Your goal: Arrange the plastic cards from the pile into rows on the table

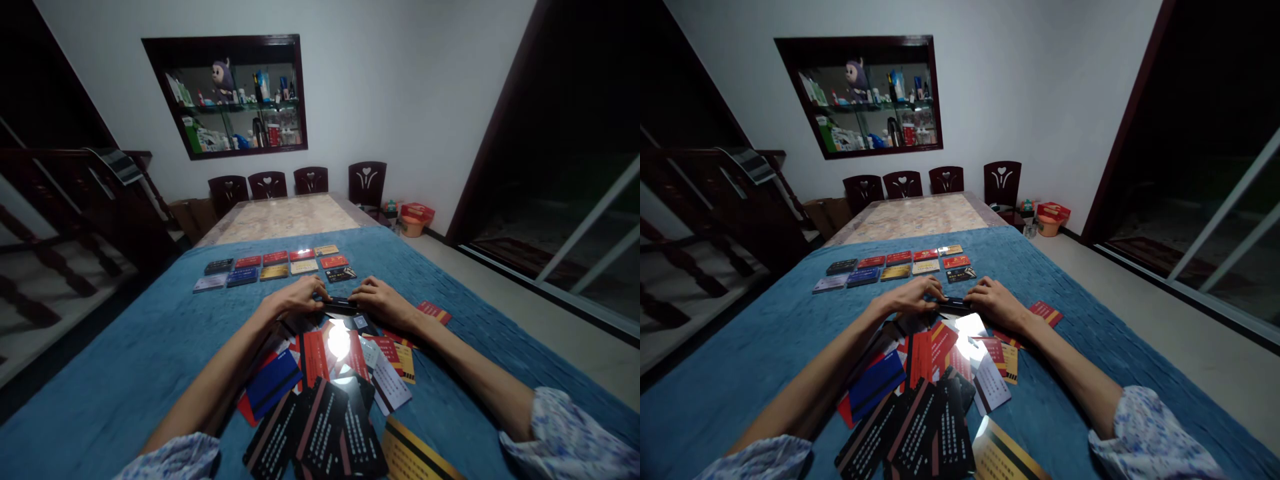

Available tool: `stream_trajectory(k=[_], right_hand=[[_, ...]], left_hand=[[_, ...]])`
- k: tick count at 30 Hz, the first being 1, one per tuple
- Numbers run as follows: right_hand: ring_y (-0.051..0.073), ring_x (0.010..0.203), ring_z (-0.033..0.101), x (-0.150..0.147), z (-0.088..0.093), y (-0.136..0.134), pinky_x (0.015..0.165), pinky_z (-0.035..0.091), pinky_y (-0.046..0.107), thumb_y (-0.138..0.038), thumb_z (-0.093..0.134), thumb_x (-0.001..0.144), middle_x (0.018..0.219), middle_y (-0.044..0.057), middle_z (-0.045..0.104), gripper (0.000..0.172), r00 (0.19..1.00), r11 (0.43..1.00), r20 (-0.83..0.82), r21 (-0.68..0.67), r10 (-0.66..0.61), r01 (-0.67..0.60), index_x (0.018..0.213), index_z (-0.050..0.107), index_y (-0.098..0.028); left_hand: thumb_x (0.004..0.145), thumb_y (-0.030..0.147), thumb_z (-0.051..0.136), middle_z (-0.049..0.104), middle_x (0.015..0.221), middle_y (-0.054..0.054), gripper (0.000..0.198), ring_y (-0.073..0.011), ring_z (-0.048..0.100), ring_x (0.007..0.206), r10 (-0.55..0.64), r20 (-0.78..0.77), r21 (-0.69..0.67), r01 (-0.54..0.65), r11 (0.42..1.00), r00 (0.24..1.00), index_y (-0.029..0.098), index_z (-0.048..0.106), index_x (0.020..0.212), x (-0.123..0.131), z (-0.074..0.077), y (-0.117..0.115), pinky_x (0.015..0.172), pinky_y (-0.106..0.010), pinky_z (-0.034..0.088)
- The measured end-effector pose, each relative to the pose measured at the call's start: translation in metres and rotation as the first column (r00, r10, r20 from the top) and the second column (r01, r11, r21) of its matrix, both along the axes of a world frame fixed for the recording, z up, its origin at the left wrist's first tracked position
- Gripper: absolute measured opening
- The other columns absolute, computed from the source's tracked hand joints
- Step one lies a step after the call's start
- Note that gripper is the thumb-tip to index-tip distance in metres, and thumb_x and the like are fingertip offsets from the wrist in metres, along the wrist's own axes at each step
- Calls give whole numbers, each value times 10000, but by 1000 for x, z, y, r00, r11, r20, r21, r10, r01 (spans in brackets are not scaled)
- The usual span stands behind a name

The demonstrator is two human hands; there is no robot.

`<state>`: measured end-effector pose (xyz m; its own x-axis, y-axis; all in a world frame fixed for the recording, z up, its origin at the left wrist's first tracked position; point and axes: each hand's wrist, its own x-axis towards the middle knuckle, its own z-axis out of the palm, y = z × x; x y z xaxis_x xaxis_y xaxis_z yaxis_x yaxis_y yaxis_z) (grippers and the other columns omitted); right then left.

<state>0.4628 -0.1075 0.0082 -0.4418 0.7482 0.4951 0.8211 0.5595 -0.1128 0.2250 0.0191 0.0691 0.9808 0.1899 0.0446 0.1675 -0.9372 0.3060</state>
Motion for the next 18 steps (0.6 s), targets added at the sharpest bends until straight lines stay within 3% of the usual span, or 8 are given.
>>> stream_trajectory(k=[7, 11, 18], right_hand=[[229, 949, 556, -5, 2, -1, 811, 472, 380, -282, 497, 975, 964, 103, 731, 260, 995, 997, -95, 63, -37, 43, 1114, 704, -210], [224, 893, 570, -9, 0, 2, 776, 471, 363, -293, 514, 959, 896, 104, 693, 256, 975, 983, -165, 84, -150, 165, 1106, 702, -202], [202, 846, 574, -14, 2, 2, 797, 461, 338, -180, 504, 937, 919, 83, 627, 302, 952, 964, -184, 56, -246, 260, 1196, 657, -205]], left_hand=[[806, 137, 565, 744, 878, -49, 254, -168, 641, 866, 57, 169, -48, -50, 998, 984, 170, 793, 912, 1, 3, 1, 842, -260, 484], [825, 135, 551, 744, 857, -49, 246, -155, 647, 813, 101, 274, -63, -86, 994, 956, 162, 786, 894, 4, 0, 2, 811, -257, 490], [780, 82, 558, 737, 961, -52, 322, -165, 651, 860, 183, 338, -77, -166, 983, 923, 168, 733, 1036, 7, -8, -1, 836, -277, 489]])
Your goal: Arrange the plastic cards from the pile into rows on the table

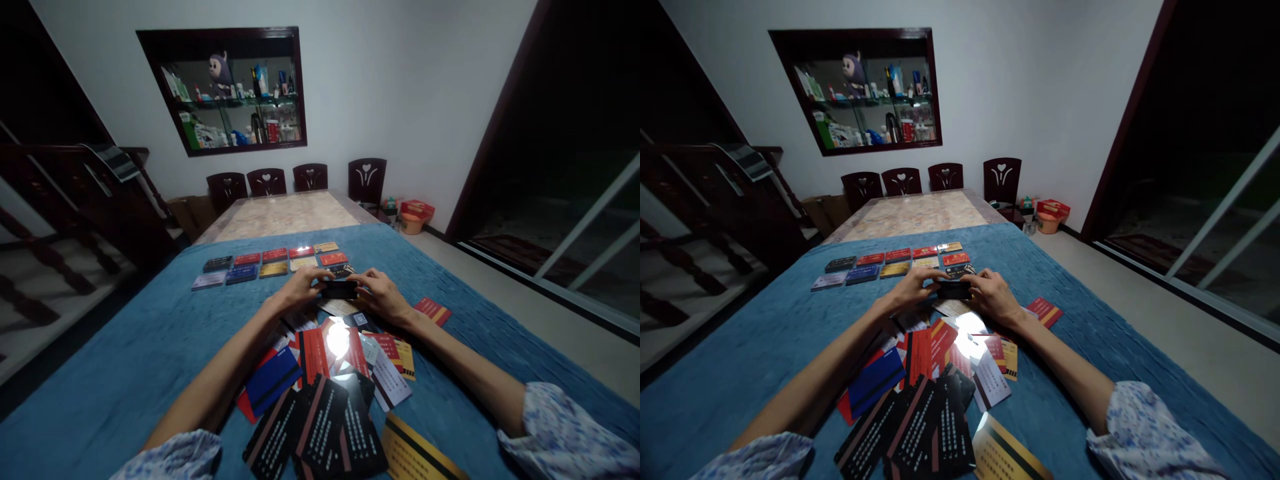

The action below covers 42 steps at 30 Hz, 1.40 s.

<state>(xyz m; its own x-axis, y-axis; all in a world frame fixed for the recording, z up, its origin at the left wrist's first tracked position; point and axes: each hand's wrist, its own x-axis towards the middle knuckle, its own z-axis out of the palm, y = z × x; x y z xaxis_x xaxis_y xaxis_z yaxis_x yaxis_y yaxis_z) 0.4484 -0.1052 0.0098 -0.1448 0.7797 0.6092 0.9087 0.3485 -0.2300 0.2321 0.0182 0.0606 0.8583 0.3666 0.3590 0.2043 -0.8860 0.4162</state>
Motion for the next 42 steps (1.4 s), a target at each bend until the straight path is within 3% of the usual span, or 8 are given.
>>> stream_trajectory(k=[8, 13, 18, 24, 34, 38, 42], right_hand=[[231, 927, 564, -1, 2, 0, 826, 441, 365, -118, 544, 855, 973, 98, 665, 439, 999, 997, 32, -83, -6, 9, 1285, 599, -189], [249, 983, 559, -6, 3, -1, 874, 417, 385, -120, 585, 812, 1019, 107, 677, 540, 997, 986, 66, -159, -43, 53, 1346, 542, -187], [259, 1000, 552, -9, 2, 1, 879, 407, 387, -107, 572, 816, 1056, 117, 686, 556, 993, 976, 91, -199, -75, 92, 1365, 523, -182], [254, 997, 530, -8, 0, 5, 847, 393, 366, -105, 559, 808, 1162, 130, 676, 594, 990, 974, 108, -194, -93, 113, 1395, 487, -157], [284, 1027, 489, -12, 24, 2, 827, 353, 363, -217, 610, 829, 1120, 148, 665, 597, 940, 963, 306, -167, -152, 211, 1407, 489, -130], [294, 1044, 468, -16, 34, 9, 805, 343, 362, -287, 613, 863, 1142, 161, 640, 586, 911, 957, 371, -149, -181, 251, 1419, 480, -163], [306, 1089, 436, -21, 47, 24, 780, 346, 356, -335, 636, 863, 1248, 172, 580, 557, 910, 965, 378, -127, -168, 230, 1389, 513, -201]], left_hand=[[727, 57, 524, 700, 969, -54, 360, -187, 639, 897, -7, -41, 7, 7, 1000, 999, 160, 655, 1046, -3, 1, -4, 835, -288, 484], [696, 38, 537, 689, 951, -36, 501, -197, 646, 882, 76, -169, 59, -67, 996, 983, 195, 571, 1171, -2, 2, -11, 790, -265, 470], [715, 32, 540, 675, 857, -18, 508, -186, 646, 801, 170, -249, 127, -141, 982, 954, 204, 532, 1193, 2, 2, -16, 741, -245, 446], [708, 37, 533, 667, 827, -14, 515, -195, 640, 791, 199, -262, 148, -164, 975, 945, 196, 526, 1198, 5, -1, -15, 748, -260, 436], [735, 120, 585, 663, 1070, -75, 459, -238, 613, 970, 198, -233, 150, -166, 975, 952, 186, 515, 1185, 5, 11, -20, 894, -367, 427], [728, 167, 651, 598, 1212, -125, 516, -303, 551, 1134, 259, -243, 217, -208, 954, 935, 181, 494, 1220, 2, 17, -20, 968, -455, 395], [747, 167, 651, 545, 1267, -131, 540, -317, 500, 1194, 321, -211, 281, -257, 925, 923, 199, 482, 1260, -6, 25, -16, 968, -474, 400]])
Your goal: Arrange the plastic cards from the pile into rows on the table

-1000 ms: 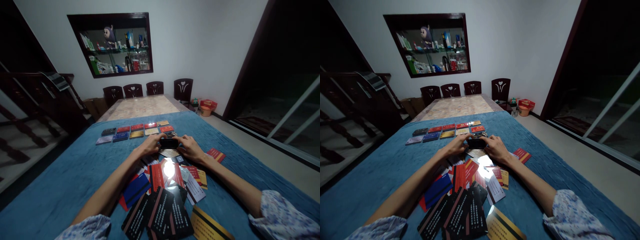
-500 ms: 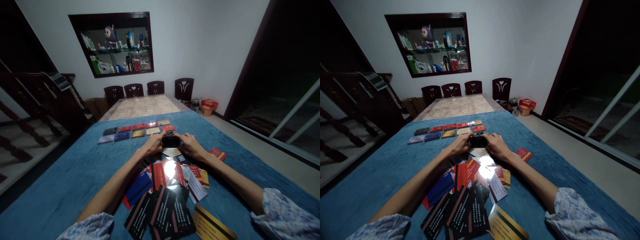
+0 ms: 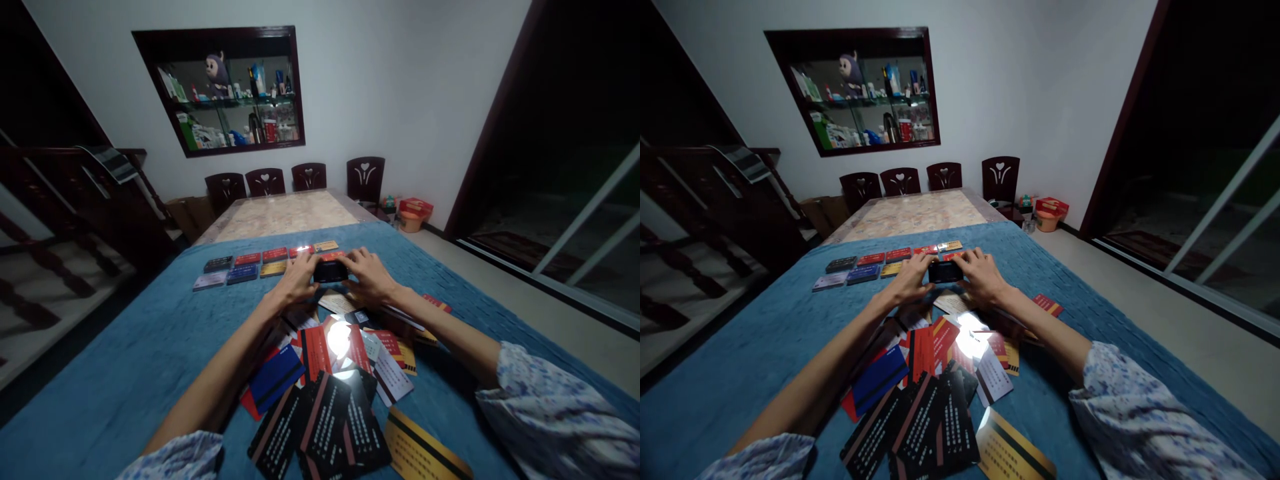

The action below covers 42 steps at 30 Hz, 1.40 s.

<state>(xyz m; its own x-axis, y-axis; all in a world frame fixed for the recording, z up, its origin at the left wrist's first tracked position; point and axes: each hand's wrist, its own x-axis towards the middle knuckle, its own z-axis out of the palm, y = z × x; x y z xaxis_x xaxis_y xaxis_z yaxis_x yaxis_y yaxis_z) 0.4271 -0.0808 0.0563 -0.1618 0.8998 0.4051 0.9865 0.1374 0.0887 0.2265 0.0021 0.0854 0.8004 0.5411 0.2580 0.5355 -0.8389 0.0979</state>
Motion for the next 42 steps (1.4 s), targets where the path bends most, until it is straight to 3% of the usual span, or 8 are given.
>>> stream_trajectory(k=[7, 17, 30, 42], right_hand=[[312, 1132, 402, -14, 14, 28, 799, 358, 377, -367, 655, 853, 1368, 151, 515, 572, 999, 998, -18, -37, 41, -42, 1389, 519, -222], [314, 1151, 418, -23, -7, 56, 829, 367, 389, -346, 663, 872, 1354, 120, 567, 472, 993, 985, -114, -170, 17, -36, 1330, 588, -262], [292, 1124, 451, -28, -27, 64, 849, 363, 397, -364, 623, 915, 1305, 94, 633, 353, 985, 971, -167, -228, 30, -68, 1252, 658, -266], [308, 1140, 448, -28, -26, 62, 867, 383, 438, -377, 579, 925, 1334, 104, 620, 394, 984, 964, -177, -258, 24, -70, 1294, 639, -256]], left_hand=[[783, 227, 652, 527, 1244, -121, 538, -314, 460, 1180, 115, -19, 68, -113, 991, 993, 215, 514, 1303, -18, 4, 18, 921, -476, 423], [805, 285, 681, 609, 1222, -98, 411, -328, 454, 1185, 163, -71, -4, -164, 986, 984, 231, 610, 1206, -27, -17, 38, 965, -506, 385], [791, 263, 683, 660, 1205, -113, 342, -356, 484, 1237, 215, -94, -145, -227, 963, 972, 228, 699, 1131, -31, -38, 54, 988, -511, 377], [799, 277, 674, 666, 1231, -112, 326, -370, 485, 1240, 216, -92, -150, -228, 962, 972, 242, 734, 1117, -30, -35, 51, 999, -524, 367]])
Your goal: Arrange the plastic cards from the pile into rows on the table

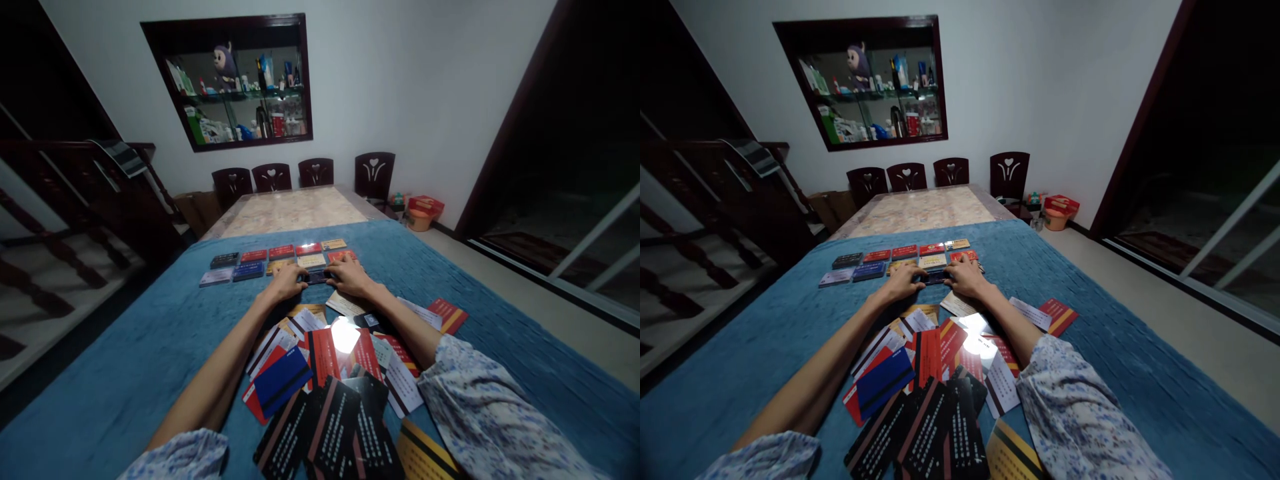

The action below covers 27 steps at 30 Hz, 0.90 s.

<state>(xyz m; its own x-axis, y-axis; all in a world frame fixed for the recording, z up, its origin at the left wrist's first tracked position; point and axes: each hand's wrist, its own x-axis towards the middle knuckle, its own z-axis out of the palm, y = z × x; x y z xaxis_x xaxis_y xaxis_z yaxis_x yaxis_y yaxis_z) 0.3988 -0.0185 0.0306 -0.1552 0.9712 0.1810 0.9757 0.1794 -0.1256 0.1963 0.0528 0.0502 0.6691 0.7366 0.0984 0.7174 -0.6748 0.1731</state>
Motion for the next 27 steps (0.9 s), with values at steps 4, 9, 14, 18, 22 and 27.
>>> stream_trajectory(k=[4, 9, 14, 18, 22, 27], right_hand=[[310, 1141, 452, -1, 2, -2, 865, 391, 438, -394, 564, 928, 1334, 101, 620, 398, 1000, 1000, 10, -3, -11, 11, 1294, 640, -258], [316, 1148, 445, -2, 3, -3, 861, 391, 443, -417, 543, 935, 1344, 99, 609, 403, 1000, 1000, 20, -4, -8, 8, 1299, 638, -271], [322, 1171, 431, -3, 5, -4, 897, 382, 474, -417, 527, 940, 1364, 89, 596, 396, 1000, 1000, 28, -17, -8, 9, 1288, 647, -269], [322, 1183, 424, -4, 7, -5, 911, 380, 485, -401, 527, 940, 1366, 93, 594, 398, 1000, 1000, 8, -23, -14, 14, 1291, 646, -254], [324, 1186, 415, -4, 7, -5, 918, 375, 495, -393, 528, 940, 1368, 96, 591, 396, 1000, 999, 0, -25, -21, 21, 1288, 647, -245], [321, 1187, 408, -3, 11, -6, 902, 366, 467, -384, 542, 932, 1345, 110, 596, 396, 1000, 1000, 15, -24, -10, 11, 1288, 637, -239]], left_hand=[[800, 270, 668, 665, 1236, -114, 303, -373, 496, 1231, -2, -9, -6, 2, 1000, 1000, 251, 744, 1092, 1, 1, 1, 995, -532, 366], [804, 274, 659, 649, 1265, -111, 310, -382, 455, 1257, -10, -19, 1, 10, 1000, 1000, 269, 738, 1103, 1, 0, 2, 993, -548, 350], [804, 289, 659, 647, 1241, -124, 319, -382, 454, 1237, -14, -19, 29, 15, 999, 1000, 267, 738, 1113, 1, -2, 4, 975, -539, 360], [811, 291, 649, 642, 1234, -125, 301, -381, 438, 1250, -26, -41, 33, 27, 999, 999, 262, 740, 1096, 1, -1, 4, 970, -535, 368], [815, 278, 635, 624, 1241, -120, 306, -359, 427, 1263, -28, -52, 35, 30, 999, 998, 253, 723, 1106, 2, -1, 3, 971, -510, 373], [803, 262, 631, 621, 1225, -116, 314, -354, 428, 1247, -25, -60, 35, 27, 999, 998, 248, 701, 1109, 2, 0, 0, 956, -501, 377]])
